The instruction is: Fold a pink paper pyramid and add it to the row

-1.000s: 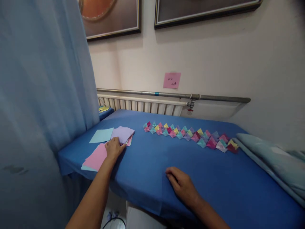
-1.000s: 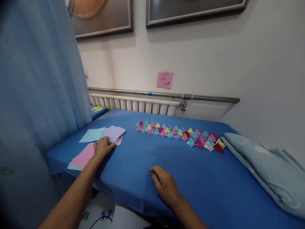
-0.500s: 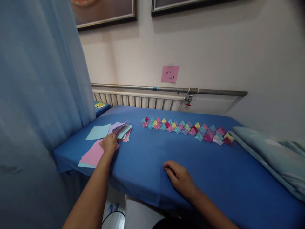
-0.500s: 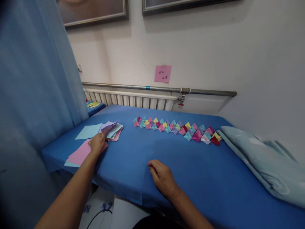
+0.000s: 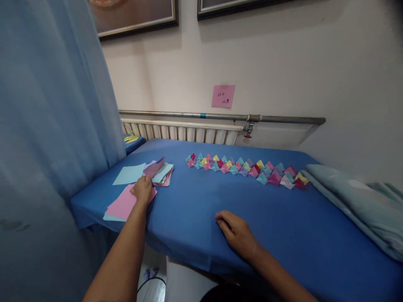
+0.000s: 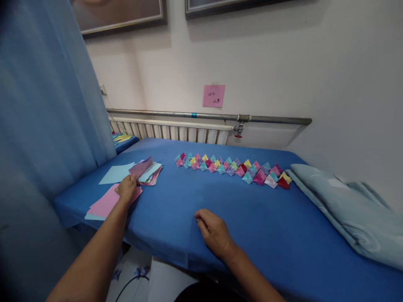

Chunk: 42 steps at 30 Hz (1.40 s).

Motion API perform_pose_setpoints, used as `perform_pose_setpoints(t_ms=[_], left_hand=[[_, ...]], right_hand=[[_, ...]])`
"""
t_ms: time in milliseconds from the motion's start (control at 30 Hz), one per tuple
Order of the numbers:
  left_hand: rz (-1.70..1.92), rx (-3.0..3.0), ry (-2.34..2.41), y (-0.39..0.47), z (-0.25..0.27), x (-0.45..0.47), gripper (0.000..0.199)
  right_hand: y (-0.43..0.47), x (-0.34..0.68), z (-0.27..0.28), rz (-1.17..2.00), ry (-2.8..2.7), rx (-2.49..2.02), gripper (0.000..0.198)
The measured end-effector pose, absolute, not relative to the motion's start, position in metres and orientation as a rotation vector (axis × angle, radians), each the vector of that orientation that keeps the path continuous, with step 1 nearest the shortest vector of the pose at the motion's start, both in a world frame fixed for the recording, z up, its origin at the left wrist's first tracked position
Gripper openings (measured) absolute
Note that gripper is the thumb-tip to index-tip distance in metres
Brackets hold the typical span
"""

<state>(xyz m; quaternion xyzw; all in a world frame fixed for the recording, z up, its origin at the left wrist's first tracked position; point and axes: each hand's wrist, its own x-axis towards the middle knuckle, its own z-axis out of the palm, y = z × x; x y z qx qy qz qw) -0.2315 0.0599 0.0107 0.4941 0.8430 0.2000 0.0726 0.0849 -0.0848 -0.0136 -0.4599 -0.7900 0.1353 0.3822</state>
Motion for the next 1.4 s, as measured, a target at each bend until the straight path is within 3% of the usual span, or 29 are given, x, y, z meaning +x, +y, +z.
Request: perform_pose_setpoints(t_ms=[300,567,767,967,1200,1400], left_hand=[[0.508,1.669,2.479,0.055,0.018,-0.213,0.073],[0.436,1.677,2.508,0.054,0.023,-0.219,0.043],[0.346,1.754,2.442,0.057,0.028,-0.222,0.062],[0.299,1.724,2.470,0.060,0.030,-0.222,0.045],[0.220,1.794,2.399,0.063,0.031,-0.228,0.060],[0.206,1.777,2.392,0.066,0.031,-0.231,0.056]], right_hand=[[-0.086,0.086,-0.013,0.357,-2.020,-1.191,0.018],[-0.086,0.083,-0.009,0.370,-2.014,-1.201,0.018],[-0.087,0.083,-0.008,0.369,-2.010,-1.215,0.019],[-0.087,0.083,-0.007,0.375,-2.017,-1.211,0.018],[-0.087,0.083,-0.007,0.372,-2.015,-1.222,0.018],[-0.087,0.083,-0.008,0.381,-2.020,-1.220,0.018]])
